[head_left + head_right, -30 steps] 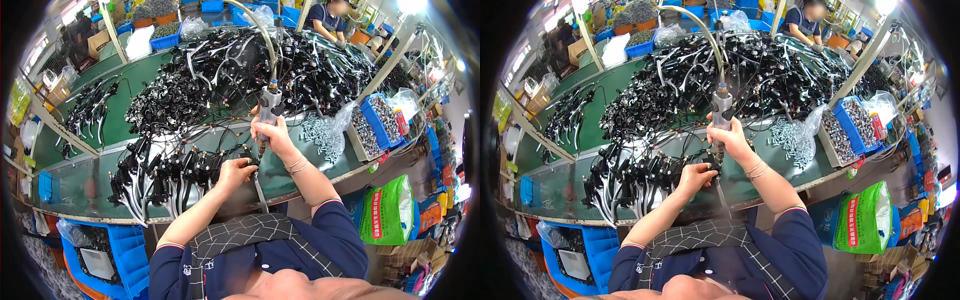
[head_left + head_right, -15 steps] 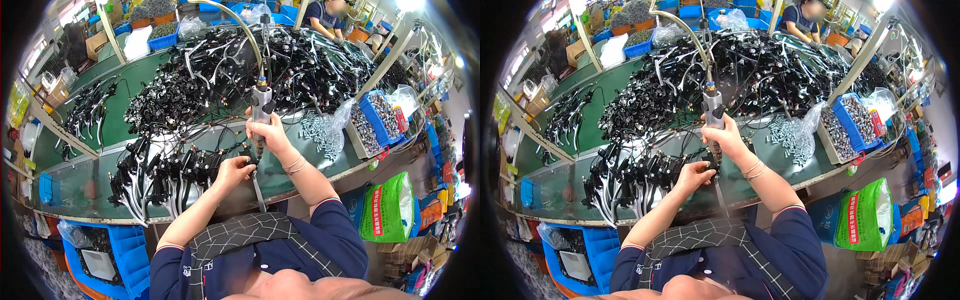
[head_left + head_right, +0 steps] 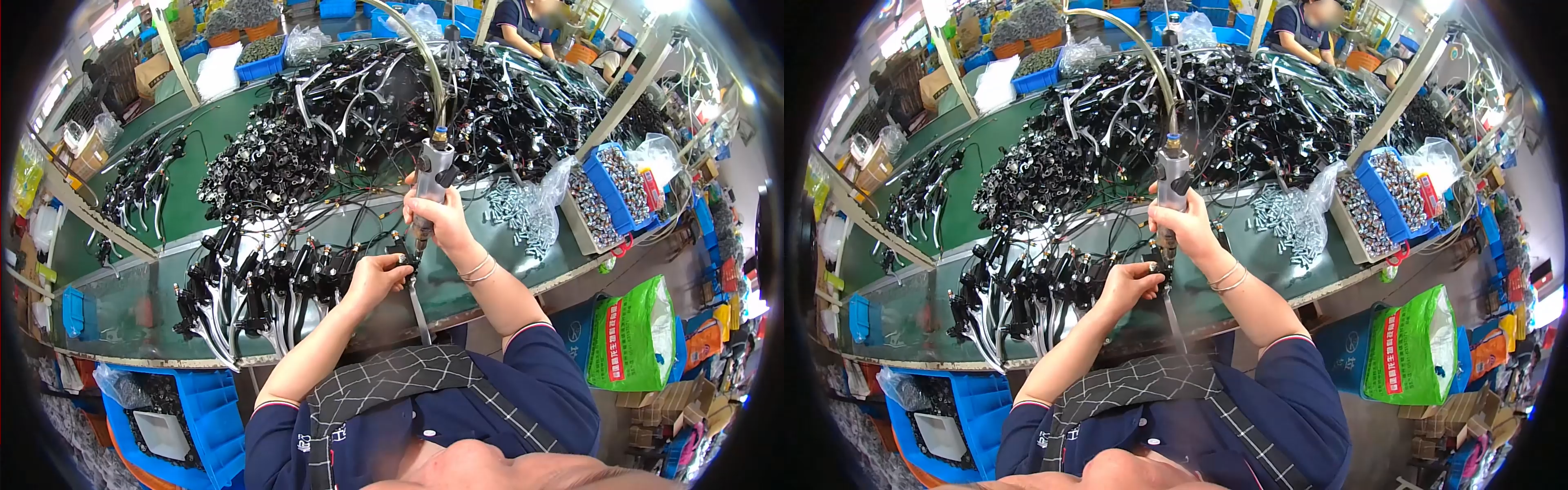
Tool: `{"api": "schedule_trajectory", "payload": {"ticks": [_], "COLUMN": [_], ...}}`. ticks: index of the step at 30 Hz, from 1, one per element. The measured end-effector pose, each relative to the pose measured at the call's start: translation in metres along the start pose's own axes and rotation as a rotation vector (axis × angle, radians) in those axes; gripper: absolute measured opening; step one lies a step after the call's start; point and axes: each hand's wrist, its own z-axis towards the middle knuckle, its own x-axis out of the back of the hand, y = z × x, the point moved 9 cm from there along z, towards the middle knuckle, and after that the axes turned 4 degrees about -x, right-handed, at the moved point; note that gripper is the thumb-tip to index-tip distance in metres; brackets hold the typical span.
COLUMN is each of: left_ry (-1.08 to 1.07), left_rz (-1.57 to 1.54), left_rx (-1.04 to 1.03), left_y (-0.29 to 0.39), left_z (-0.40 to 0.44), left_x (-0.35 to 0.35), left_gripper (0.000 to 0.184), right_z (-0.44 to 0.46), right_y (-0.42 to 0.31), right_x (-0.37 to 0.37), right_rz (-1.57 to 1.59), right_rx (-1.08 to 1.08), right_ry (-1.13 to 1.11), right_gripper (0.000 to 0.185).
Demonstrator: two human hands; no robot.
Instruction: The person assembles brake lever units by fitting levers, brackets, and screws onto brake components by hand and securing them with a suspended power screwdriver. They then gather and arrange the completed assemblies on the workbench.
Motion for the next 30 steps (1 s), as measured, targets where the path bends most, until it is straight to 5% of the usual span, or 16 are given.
{"api": "schedule_trajectory", "payload": {"ticks": [30], "left_ry": [0.014], "left_rz": [-0.035], "left_rx": [-0.03], "left_y": [0.0], "left_z": [-0.004], "left_x": [0.004], "left_gripper": [0.029], "right_z": [0.0], "right_y": [-0.004], "right_x": [-0.016], "right_rz": [-0.075], "right_rx": [-0.021], "right_ry": [-0.067], "right_gripper": [0.032]}}
